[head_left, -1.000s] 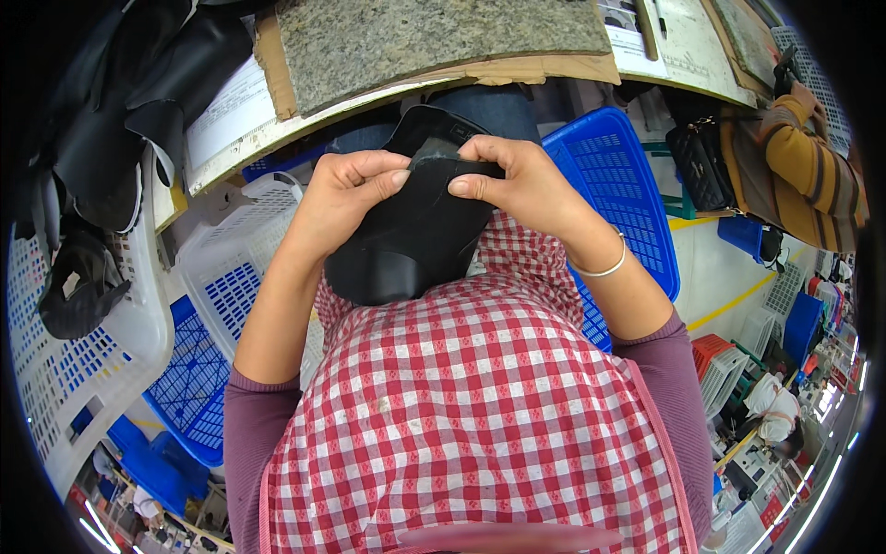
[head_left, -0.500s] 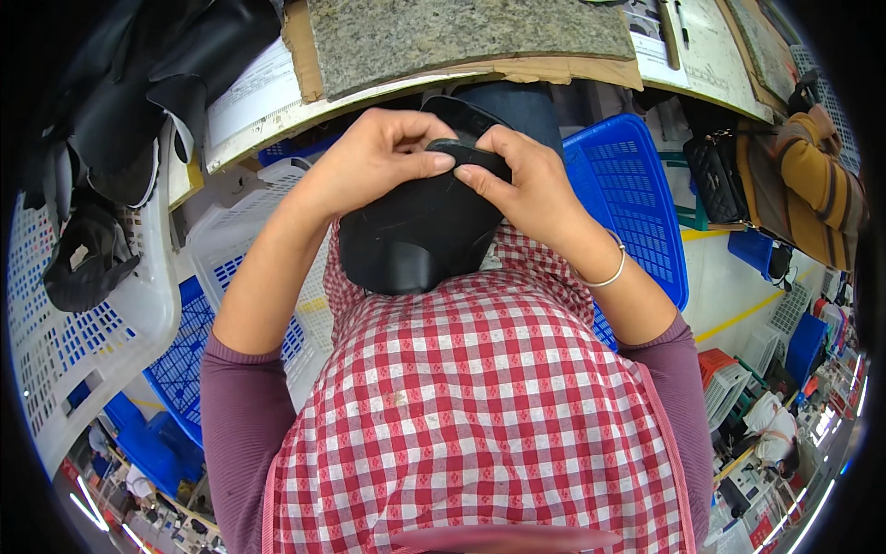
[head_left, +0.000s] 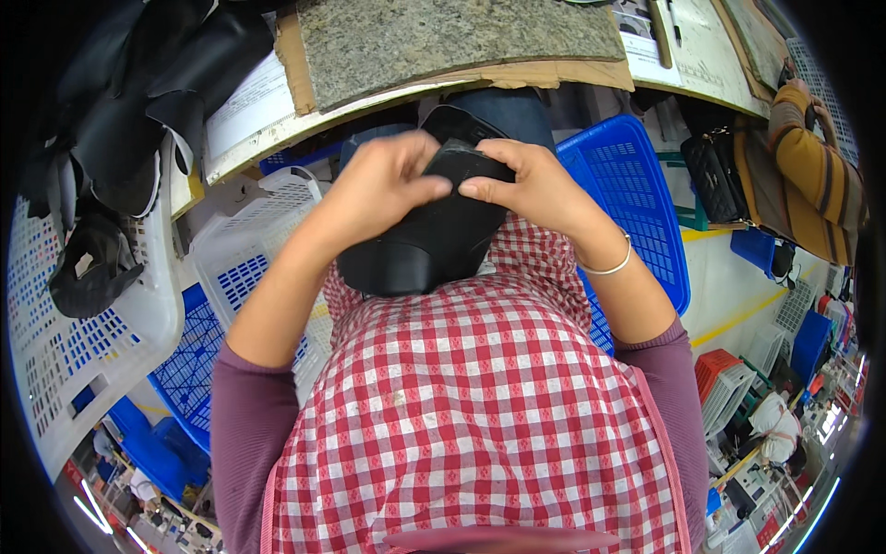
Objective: The person repeatedly picks up black shoe uppers, aligns edges, and presses them together by hand. They turn the pieces over and inspect the seams, then place the assembled pieces on the table. The process is repeated for multiple shoe parts.
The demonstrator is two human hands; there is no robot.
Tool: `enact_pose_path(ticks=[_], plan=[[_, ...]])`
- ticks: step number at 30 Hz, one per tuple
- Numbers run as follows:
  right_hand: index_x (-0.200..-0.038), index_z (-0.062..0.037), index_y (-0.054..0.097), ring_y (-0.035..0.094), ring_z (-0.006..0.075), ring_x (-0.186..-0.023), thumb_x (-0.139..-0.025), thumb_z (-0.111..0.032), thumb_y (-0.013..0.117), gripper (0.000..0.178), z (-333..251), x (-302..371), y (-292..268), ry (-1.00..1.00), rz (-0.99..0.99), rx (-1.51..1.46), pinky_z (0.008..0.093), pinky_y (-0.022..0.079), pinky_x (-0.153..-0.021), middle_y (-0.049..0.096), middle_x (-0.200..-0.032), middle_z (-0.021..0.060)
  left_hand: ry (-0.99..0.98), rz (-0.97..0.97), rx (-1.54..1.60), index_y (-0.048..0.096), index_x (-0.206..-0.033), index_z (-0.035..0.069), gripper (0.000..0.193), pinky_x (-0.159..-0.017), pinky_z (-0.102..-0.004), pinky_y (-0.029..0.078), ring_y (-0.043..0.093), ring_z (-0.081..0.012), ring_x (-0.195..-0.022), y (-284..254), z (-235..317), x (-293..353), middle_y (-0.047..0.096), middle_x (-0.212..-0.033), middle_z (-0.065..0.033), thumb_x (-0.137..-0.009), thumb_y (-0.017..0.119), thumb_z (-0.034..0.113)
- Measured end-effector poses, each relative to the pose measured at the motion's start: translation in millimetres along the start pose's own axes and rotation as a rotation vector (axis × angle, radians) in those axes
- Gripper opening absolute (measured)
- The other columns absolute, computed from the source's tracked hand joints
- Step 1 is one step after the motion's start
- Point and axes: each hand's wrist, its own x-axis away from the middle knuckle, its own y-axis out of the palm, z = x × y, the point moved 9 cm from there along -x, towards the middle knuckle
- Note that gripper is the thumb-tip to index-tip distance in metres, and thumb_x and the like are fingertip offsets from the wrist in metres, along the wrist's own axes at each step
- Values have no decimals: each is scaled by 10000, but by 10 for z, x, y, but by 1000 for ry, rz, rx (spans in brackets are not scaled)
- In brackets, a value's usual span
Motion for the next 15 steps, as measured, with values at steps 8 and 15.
enact_pose_path(ticks=[8, 15], plan=[[-978, 1, 702, 629, 301, -814, -834, -196, 854, 287, -517, -29, 52, -106, -5, 243, 364, 522, -753, 643, -895, 151, -112, 277, 477, 746, -901, -11, 189, -839, -296, 497, 628, -147, -848, -123, -392, 653, 686, -896, -40, -769, 868, 47], [-952, 32, 671, 589, 120, -797, -890, -136, 813, 229, -1778, -65, -668, -462, 508, 77, 272, 492, -720, 646, -874, 45, 372, 1073, -580, 714, -1183, 67, 457, -1009, -401, 447, 576, -299, -1133, -1877, 1239, 1190, 707, -1156, -115, -743, 838, 68]])
